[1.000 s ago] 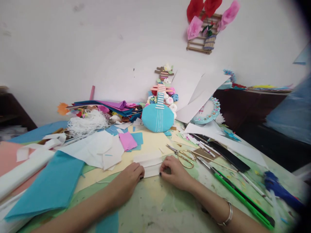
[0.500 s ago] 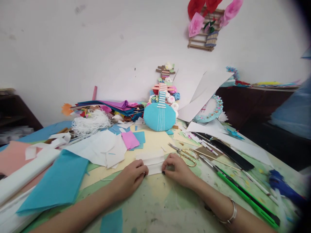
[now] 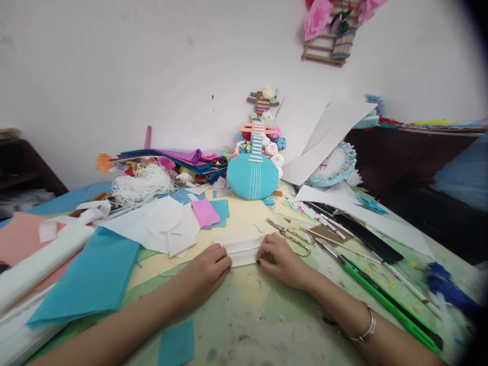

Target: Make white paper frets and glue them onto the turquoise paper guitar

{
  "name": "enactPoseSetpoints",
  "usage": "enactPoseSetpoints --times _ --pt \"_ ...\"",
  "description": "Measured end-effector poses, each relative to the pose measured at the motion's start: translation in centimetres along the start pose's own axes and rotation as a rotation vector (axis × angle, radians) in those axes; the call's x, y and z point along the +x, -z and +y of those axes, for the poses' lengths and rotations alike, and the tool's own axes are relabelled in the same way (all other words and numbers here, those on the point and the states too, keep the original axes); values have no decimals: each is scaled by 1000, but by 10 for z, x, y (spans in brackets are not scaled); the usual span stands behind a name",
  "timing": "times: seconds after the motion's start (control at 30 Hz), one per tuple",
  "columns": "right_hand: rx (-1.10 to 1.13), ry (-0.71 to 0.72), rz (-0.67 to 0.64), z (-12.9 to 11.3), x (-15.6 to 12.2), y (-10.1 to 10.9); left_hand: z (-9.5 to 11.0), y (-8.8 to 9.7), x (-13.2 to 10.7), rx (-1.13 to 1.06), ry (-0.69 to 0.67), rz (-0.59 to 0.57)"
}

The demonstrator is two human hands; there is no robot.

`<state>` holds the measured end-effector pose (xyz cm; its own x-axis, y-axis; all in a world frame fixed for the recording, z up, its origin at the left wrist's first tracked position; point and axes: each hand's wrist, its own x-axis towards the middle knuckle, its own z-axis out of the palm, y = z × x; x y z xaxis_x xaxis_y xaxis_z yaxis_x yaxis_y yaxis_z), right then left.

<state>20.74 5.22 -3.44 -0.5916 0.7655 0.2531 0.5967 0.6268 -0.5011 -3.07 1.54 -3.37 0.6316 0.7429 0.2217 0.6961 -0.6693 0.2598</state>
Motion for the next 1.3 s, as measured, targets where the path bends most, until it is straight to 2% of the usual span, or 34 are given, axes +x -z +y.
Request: enactPoseSetpoints --times 0.2,0.37,0.53,0.77,0.93,1.03,1.17,1.3 --pt "47 -190 26 -5 3 -5 -4 1 2 -123 123 11" --pt "62 -246 76 -7 4 -5 -7 2 3 -176 142 26" --pt "91 -225 84 -6 2 -2 -9 3 3 -206 71 9" --pt "30 41 53 7 1 1 -9 14 -4 -41 -63 -38" --pt "-49 131 57 11 1 3 -14 9 -4 -11 -92 7" --pt "-68 111 21 9 2 2 -17 3 -4 7 -89 46" --pt "-26 -6 -24 6 3 1 -18 2 -2 15 -58 91" --pt "32 -90 -20 5 4 0 -15 6 0 -86 23 60"
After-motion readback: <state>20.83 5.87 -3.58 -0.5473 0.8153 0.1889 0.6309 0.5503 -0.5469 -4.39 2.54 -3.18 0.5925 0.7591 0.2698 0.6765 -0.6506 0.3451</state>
